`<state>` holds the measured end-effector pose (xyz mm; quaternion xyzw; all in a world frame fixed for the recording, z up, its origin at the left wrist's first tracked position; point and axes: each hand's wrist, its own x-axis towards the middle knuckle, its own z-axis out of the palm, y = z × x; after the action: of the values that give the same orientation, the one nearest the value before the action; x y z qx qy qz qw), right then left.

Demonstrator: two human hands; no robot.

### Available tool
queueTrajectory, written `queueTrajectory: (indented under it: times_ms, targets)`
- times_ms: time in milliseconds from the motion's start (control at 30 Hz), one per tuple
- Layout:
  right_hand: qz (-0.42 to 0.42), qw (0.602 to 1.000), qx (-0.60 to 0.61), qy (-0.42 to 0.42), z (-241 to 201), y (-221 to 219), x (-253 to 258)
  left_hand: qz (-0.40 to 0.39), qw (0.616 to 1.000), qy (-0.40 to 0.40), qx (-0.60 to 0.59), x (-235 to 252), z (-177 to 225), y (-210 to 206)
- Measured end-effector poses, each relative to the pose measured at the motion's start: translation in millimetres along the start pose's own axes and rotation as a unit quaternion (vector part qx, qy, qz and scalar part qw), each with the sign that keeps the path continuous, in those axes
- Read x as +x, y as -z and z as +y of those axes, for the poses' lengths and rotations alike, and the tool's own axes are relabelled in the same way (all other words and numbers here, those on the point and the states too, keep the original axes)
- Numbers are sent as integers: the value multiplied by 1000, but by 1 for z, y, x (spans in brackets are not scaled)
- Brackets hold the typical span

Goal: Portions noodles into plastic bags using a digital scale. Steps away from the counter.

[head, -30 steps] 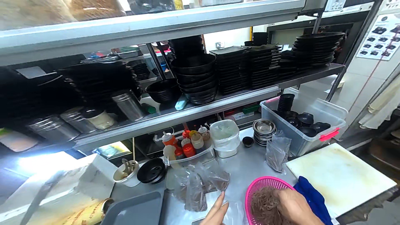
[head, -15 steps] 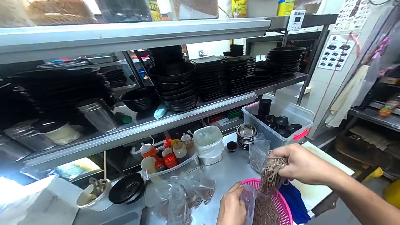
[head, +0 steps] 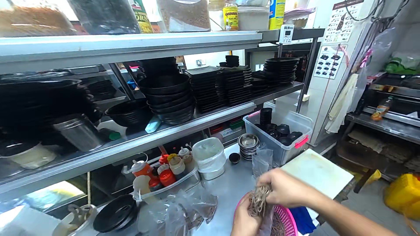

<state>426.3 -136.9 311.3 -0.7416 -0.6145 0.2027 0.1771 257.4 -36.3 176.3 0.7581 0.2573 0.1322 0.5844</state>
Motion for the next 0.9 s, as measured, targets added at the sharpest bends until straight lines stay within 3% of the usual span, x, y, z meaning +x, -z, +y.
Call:
queueTrajectory:
  times_ms: [100,167,500,667,800,900]
  targets:
    - [-68,998,-15,-3,24,-60,8,4,998,-59,-13,0,-24,-1]
    - [-70,997,-8,15,30,-76,9,3,998,-64,-10,0,-31,-2]
    - [33,997,68,27,31,-60,2,-13,999,-47,15,-6,-20,5]
    - [152,961,222,66,16,-37,-12,-4,999,-38,10,-12,-22,15]
    - [298,899,278,162,-6,3,-35,24,997,-8,-67,-41,-15,35]
    - [385,855,290,194,-10,6,-43,56,990,-15,-128,-73,-11,59]
